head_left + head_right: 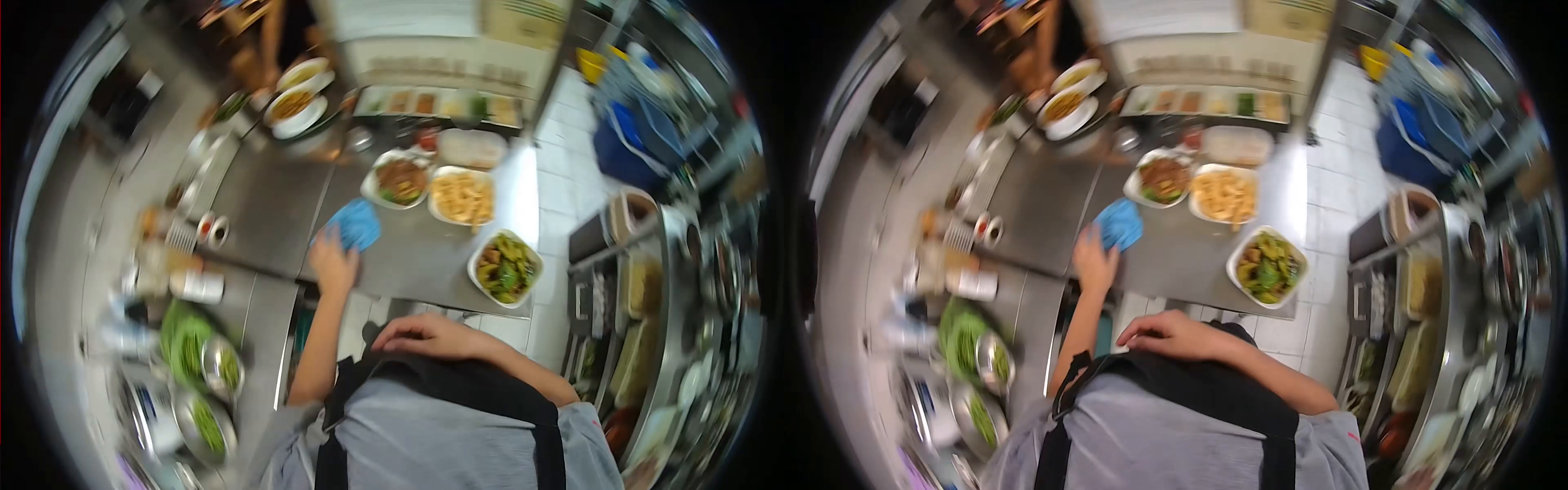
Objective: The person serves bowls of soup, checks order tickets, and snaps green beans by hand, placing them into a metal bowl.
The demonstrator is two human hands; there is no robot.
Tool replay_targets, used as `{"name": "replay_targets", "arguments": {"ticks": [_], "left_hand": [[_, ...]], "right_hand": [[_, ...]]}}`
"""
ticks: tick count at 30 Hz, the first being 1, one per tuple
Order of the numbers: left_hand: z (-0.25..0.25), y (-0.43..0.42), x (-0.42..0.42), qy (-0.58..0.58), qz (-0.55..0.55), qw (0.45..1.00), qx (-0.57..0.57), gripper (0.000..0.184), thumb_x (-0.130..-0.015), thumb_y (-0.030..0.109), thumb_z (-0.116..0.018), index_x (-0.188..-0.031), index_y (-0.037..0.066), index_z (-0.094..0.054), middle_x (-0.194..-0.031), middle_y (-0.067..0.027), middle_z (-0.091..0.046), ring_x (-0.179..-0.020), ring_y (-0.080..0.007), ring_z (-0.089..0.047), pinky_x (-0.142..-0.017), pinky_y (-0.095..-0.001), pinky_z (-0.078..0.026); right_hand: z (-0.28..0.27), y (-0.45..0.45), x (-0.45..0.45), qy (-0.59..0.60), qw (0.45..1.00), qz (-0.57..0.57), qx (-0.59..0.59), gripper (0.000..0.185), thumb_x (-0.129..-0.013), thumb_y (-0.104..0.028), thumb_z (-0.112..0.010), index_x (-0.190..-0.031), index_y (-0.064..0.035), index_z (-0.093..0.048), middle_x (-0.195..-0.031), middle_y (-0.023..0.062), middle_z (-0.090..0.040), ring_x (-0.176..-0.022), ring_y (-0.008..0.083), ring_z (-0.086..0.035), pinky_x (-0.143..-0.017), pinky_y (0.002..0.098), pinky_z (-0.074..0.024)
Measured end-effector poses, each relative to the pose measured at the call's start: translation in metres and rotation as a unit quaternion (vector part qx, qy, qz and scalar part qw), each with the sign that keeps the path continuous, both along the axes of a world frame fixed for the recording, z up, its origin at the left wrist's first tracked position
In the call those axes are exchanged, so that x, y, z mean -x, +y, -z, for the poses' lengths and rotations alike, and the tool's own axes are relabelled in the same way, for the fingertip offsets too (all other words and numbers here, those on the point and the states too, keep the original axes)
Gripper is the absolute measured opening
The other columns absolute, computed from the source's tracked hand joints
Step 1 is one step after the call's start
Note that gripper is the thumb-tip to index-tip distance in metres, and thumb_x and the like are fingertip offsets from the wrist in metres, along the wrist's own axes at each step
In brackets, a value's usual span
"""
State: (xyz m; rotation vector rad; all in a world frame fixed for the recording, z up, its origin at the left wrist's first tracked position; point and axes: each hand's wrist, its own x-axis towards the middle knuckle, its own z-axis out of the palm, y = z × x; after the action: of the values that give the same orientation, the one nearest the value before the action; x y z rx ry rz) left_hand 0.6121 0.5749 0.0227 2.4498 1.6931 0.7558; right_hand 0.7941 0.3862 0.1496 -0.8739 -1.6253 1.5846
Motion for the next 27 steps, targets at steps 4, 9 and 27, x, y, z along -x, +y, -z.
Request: {"name": "replay_targets", "arguments": {"ticks": [4,9,27], "left_hand": [[0.052,0.007,0.002,0.099,0.0,0.992,-0.073,0.05,-0.083,0.028,-0.064,-0.128,0.008,-0.054,-0.13,-0.0167,-0.052,-0.124,-0.0334,-0.045,-0.107,-0.0558,-0.026],[0.036,0.013,0.02,0.053,0.029,0.996,-0.058,0.019,-0.083,0.026,-0.066,-0.091,0.009,-0.071,-0.101,-0.0073,-0.065,-0.102,-0.0248,-0.057,-0.101,-0.0506,-0.031],[-0.022,-0.028,-0.045,-0.186,0.302,0.917,0.182,0.027,-0.09,0.029,-0.062,-0.1,0.005,-0.07,-0.084,-0.0125,-0.07,-0.072,-0.0235,-0.066,-0.069,-0.0335,-0.05]], "right_hand": [[0.002,0.022,0.021,-0.09,0.993,-0.071,0.027,0.023,-0.094,-0.025,-0.059,-0.11,-0.0095,-0.066,-0.09,0.0059,-0.069,-0.083,0.0125,-0.065,-0.076,0.0284,-0.0493],[0.079,0.067,0.041,-0.279,0.947,0.056,-0.147,0.038,-0.083,-0.017,-0.066,-0.12,-0.0131,-0.059,-0.103,0.0148,-0.058,-0.094,0.0318,-0.061,-0.083,0.0405,-0.0494],[0.147,0.016,0.001,-0.259,0.92,0.284,0.072,0.036,-0.069,-0.036,-0.083,-0.076,-0.005,-0.066,-0.059,0.0059,-0.058,-0.058,0.0131,-0.054,-0.058,0.0323,-0.0451]]}}
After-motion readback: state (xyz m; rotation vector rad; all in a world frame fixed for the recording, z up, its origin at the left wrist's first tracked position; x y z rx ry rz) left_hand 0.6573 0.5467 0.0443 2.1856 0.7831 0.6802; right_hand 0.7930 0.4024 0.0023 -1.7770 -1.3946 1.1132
